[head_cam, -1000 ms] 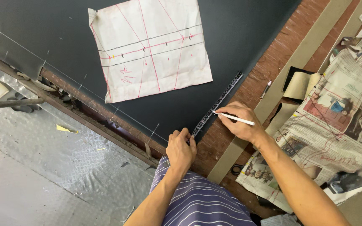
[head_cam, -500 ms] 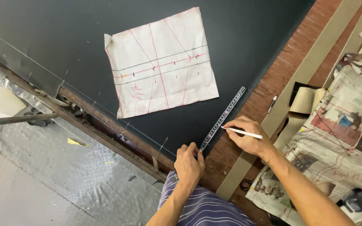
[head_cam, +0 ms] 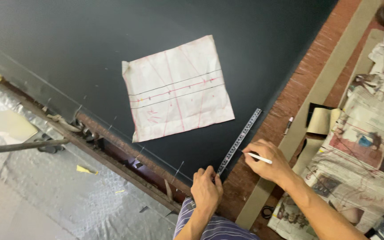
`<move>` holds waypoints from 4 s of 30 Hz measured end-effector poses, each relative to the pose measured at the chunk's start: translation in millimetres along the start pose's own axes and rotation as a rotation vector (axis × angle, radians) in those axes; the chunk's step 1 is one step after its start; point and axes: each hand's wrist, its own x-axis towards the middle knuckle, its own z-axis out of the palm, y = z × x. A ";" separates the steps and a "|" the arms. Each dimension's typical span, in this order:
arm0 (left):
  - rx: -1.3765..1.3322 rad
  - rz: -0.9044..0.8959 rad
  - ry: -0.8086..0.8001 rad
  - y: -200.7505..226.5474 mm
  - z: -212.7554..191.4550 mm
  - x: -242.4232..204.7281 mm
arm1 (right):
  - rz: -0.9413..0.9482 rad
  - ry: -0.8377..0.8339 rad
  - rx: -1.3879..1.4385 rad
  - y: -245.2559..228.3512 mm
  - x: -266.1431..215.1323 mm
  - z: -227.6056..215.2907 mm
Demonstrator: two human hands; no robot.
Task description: The person uses a metal ruler and a white chalk-like marker to measure and mark lines on a large black fabric laid on a table. They repeatedly align the ruler, draw straight lines, and adjust the ruler position to create a grid pattern on the fabric.
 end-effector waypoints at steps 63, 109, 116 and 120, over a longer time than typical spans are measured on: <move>0.092 0.480 -0.012 -284.6 -324.4 310.9 | 0.380 0.438 0.451 -171.5 86.4 121.1; -0.073 -0.061 0.225 -188.9 -251.5 429.7 | 0.435 0.285 0.412 -157.8 184.7 71.1; -0.072 -0.092 0.227 -181.1 -254.8 427.1 | 0.347 0.189 0.366 -153.9 239.9 61.8; -0.069 -0.134 0.216 -176.7 -255.3 430.9 | 0.275 0.159 0.295 -157.7 277.0 52.4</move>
